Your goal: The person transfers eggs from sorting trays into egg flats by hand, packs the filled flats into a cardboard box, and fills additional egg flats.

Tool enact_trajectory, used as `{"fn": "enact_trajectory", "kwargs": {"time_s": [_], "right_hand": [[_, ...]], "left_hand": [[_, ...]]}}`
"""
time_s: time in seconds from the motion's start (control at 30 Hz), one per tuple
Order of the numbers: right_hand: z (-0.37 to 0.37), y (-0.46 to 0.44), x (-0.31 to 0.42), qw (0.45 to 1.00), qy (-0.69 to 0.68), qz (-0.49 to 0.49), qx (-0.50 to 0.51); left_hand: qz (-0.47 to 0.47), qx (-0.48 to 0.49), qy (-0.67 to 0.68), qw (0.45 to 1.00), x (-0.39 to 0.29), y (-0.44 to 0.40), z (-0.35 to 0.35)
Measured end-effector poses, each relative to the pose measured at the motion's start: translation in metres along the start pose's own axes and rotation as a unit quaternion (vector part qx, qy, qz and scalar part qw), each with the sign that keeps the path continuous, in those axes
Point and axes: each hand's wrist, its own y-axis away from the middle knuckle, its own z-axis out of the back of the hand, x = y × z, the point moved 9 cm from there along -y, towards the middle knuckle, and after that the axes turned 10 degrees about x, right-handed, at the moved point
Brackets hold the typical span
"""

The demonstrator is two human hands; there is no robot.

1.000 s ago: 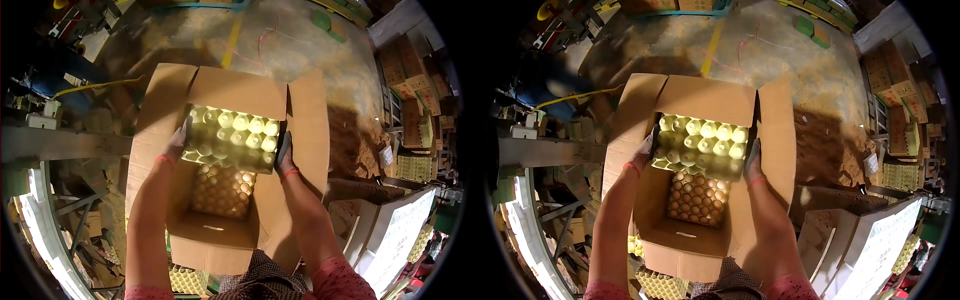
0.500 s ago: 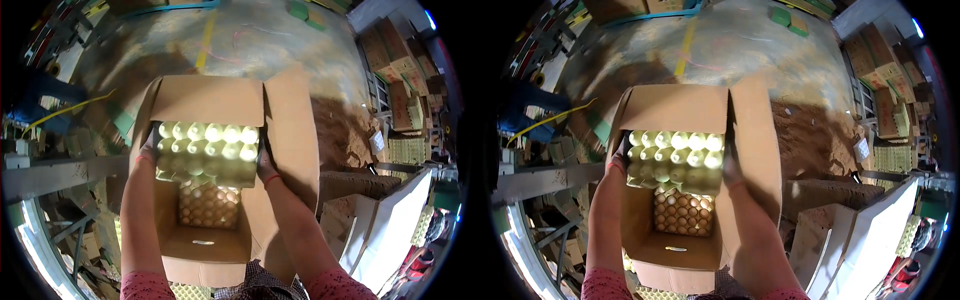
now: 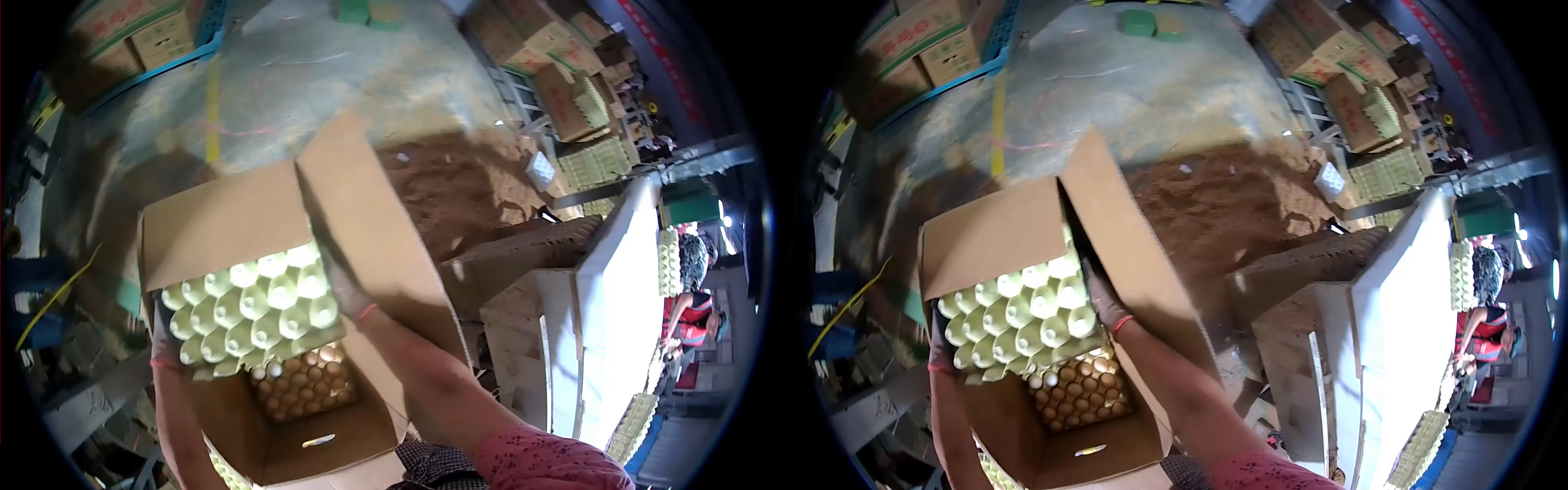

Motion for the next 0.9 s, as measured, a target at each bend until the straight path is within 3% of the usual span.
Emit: {"fn": "enact_trajectory", "kwargs": {"time_s": [0.3, 0.43, 0.6, 0.9], "right_hand": [[-0.021, 0.001, 0.018, 0.999, 0.031, 0.006, 0.035], [-0.031, 0.027, 0.042, 0.997, 0.047, 0.017, 0.066], [-0.047, 0.114, 0.107, 0.992, 0.040, 0.041, 0.109], [-0.035, 0.347, 0.241, 0.983, 0.005, 0.150, 0.105]], "left_hand": [[-0.081, -0.106, -0.127, 0.983, 0.008, 0.021, 0.025], [-0.140, -0.170, -0.219, 0.951, 0.001, 0.036, -0.001], [-0.170, -0.176, -0.307, 0.920, 0.000, 0.056, -0.124], [0.006, 0.109, -0.310, 0.945, 0.140, 0.104, -0.449]]}}
